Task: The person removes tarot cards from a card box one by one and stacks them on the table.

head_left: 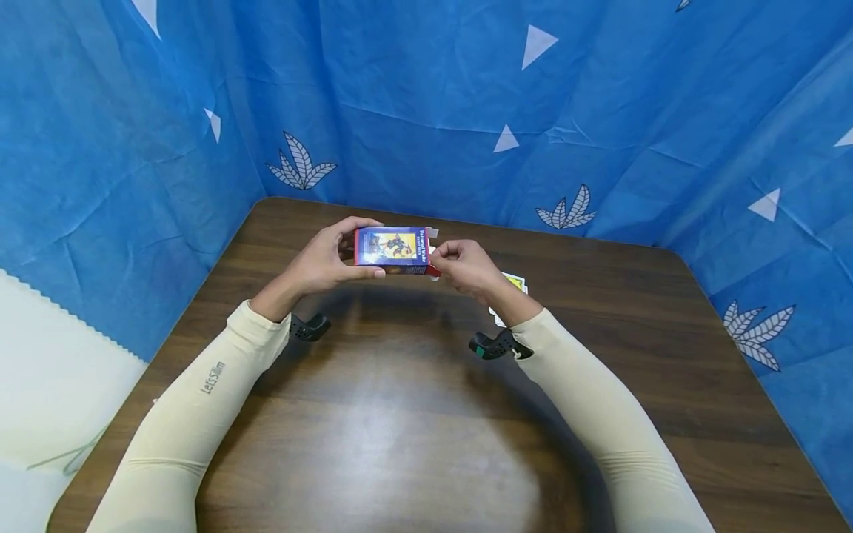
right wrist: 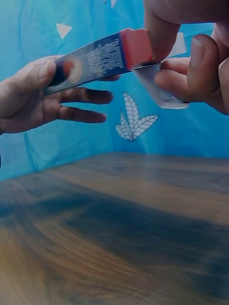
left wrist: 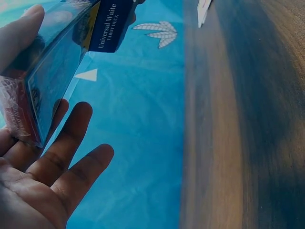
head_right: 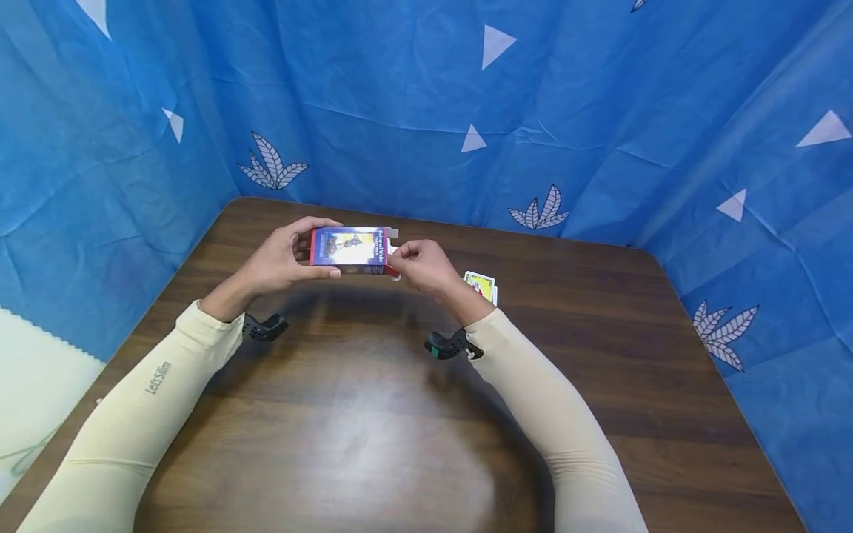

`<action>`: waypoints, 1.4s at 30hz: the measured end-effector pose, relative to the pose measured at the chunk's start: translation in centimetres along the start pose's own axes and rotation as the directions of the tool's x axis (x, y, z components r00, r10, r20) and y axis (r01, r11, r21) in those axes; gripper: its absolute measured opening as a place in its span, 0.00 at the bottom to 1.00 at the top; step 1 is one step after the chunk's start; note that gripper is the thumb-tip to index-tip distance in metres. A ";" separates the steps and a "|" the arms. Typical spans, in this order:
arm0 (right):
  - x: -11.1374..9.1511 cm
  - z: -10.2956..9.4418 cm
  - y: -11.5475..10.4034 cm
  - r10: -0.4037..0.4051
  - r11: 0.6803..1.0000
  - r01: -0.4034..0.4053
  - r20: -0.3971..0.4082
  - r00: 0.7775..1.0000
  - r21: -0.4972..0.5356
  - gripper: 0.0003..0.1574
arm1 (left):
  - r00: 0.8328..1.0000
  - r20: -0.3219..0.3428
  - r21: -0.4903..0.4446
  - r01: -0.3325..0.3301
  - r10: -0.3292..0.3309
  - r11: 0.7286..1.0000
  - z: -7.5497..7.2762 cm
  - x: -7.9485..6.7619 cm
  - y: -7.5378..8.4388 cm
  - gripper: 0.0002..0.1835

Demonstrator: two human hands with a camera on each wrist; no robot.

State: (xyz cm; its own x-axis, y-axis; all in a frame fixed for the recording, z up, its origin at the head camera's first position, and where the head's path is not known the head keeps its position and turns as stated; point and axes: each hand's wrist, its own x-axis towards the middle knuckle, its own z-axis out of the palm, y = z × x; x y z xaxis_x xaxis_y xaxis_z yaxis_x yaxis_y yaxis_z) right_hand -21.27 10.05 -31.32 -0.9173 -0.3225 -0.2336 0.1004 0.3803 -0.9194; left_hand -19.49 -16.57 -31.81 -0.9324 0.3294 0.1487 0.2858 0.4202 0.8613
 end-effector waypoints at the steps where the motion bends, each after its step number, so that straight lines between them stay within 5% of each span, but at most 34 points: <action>1: 0.0 -0.2 0.2 -0.007 1.000 0.007 0.000 1.000 0.005 0.12 | 1.000 -0.001 -0.001 -0.001 0.001 1.000 0.0 0.0 0.0 0.41; 10: -0.9 -1.7 0.8 -0.002 0.996 0.004 -0.023 1.000 0.084 0.18 | 1.000 -0.004 -0.018 -0.020 0.020 1.000 -0.1 -0.2 0.1 0.42; 19: -1.3 -1.8 0.9 0.022 0.999 -0.022 -0.019 1.000 0.027 0.17 | 1.000 -0.013 -0.033 -0.025 0.025 0.999 -0.1 -0.3 0.0 0.41; 29: -2.2 -4.8 2.2 -0.035 0.983 0.057 -0.127 0.991 0.174 0.10 | 1.000 -0.010 -0.024 -0.006 0.006 1.000 -0.2 -0.2 0.2 0.42; 35: -2.6 -6.4 2.7 -0.020 0.977 0.070 -0.241 0.970 0.204 0.13 | 1.000 -0.005 -0.015 0.007 -0.007 1.000 -0.2 -0.1 0.1 0.43; 42: -2.5 -8.4 3.6 -0.067 0.992 0.102 -0.373 0.925 0.074 0.25 | 1.000 -0.001 -0.009 0.005 -0.005 1.000 -0.1 -0.1 0.2 0.43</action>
State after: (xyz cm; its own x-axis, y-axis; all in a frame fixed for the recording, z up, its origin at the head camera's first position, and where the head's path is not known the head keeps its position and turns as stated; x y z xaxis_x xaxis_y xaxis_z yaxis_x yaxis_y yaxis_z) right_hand -21.86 19.54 -31.41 -0.9993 -0.0010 -0.0362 0.0345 0.2806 -0.9592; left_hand -19.30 -16.58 -31.61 -0.9341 0.3263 0.1446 0.2788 0.4143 0.8664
